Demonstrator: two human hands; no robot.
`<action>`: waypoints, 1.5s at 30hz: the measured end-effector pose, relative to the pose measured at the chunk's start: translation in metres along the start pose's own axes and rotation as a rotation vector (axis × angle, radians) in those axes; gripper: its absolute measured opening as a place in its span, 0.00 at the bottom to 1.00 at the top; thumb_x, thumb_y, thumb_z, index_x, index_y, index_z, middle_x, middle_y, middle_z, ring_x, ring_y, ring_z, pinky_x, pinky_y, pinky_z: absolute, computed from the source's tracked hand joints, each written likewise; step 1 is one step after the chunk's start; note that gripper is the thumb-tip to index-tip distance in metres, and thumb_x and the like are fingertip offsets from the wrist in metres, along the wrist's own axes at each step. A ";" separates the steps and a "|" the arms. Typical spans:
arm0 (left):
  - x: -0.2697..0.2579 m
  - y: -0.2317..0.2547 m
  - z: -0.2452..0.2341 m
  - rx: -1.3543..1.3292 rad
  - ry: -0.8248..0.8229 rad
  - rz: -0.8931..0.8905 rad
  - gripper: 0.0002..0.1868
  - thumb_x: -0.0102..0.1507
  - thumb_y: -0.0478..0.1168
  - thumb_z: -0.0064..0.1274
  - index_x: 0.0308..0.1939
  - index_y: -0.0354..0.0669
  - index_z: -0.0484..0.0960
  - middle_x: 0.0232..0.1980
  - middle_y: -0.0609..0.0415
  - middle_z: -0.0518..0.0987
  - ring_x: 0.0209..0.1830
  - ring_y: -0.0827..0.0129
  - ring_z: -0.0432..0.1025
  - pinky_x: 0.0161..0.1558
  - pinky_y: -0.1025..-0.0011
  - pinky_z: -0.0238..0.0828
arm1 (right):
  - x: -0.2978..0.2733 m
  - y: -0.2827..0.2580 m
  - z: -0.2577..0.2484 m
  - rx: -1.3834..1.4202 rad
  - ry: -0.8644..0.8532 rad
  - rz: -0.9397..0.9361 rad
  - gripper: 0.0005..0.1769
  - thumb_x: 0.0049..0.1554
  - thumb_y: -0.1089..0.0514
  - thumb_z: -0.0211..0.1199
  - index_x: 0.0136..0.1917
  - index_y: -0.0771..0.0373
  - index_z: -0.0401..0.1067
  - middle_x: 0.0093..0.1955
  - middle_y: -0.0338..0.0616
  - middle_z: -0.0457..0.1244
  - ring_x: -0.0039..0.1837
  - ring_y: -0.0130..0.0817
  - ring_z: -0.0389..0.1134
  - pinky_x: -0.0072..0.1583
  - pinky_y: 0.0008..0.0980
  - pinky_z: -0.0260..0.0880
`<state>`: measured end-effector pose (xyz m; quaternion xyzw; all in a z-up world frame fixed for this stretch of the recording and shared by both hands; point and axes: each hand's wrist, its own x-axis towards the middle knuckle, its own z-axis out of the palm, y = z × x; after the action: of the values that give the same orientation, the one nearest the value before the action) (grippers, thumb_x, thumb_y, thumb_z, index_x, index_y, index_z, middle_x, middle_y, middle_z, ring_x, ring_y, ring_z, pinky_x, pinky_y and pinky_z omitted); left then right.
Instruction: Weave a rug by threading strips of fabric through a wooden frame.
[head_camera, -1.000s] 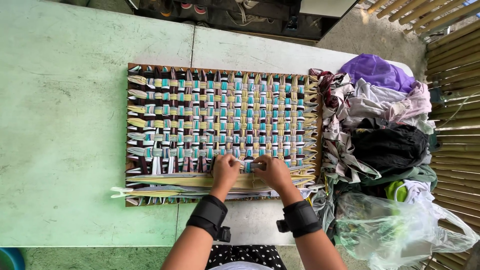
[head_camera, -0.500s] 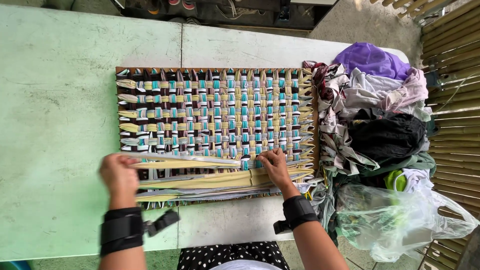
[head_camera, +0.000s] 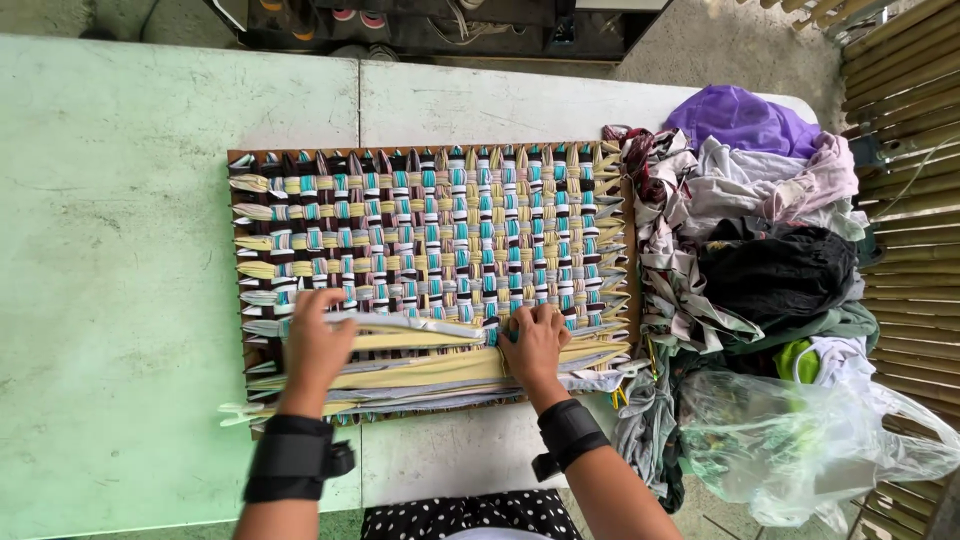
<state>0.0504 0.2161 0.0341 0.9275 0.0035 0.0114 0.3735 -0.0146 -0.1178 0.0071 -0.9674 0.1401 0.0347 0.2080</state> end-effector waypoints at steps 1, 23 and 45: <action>-0.002 0.025 0.011 -0.002 -0.006 -0.003 0.18 0.52 0.34 0.62 0.47 0.45 0.80 0.49 0.49 0.77 0.48 0.58 0.74 0.49 0.60 0.74 | -0.007 0.000 -0.001 -0.003 -0.005 0.004 0.20 0.42 0.51 0.79 0.42 0.53 0.70 0.51 0.45 0.56 0.59 0.50 0.56 0.60 0.49 0.52; -0.012 0.153 0.083 0.110 -0.704 0.019 0.12 0.65 0.43 0.53 0.50 0.43 0.78 0.39 0.42 0.82 0.42 0.47 0.77 0.43 0.51 0.73 | -0.019 0.011 0.001 0.176 -0.221 0.179 0.13 0.50 0.43 0.73 0.46 0.47 0.84 0.47 0.36 0.63 0.56 0.38 0.59 0.60 0.47 0.48; -0.025 0.122 0.129 0.001 -0.534 -0.103 0.11 0.60 0.47 0.60 0.31 0.45 0.82 0.29 0.47 0.81 0.31 0.52 0.78 0.36 0.56 0.74 | -0.012 0.010 0.008 0.158 -0.217 0.287 0.10 0.47 0.45 0.73 0.41 0.48 0.82 0.48 0.31 0.64 0.59 0.38 0.61 0.62 0.50 0.49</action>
<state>0.0282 0.0379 0.0250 0.8966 -0.0481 -0.2524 0.3607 -0.0285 -0.1198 -0.0026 -0.9087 0.2558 0.1568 0.2903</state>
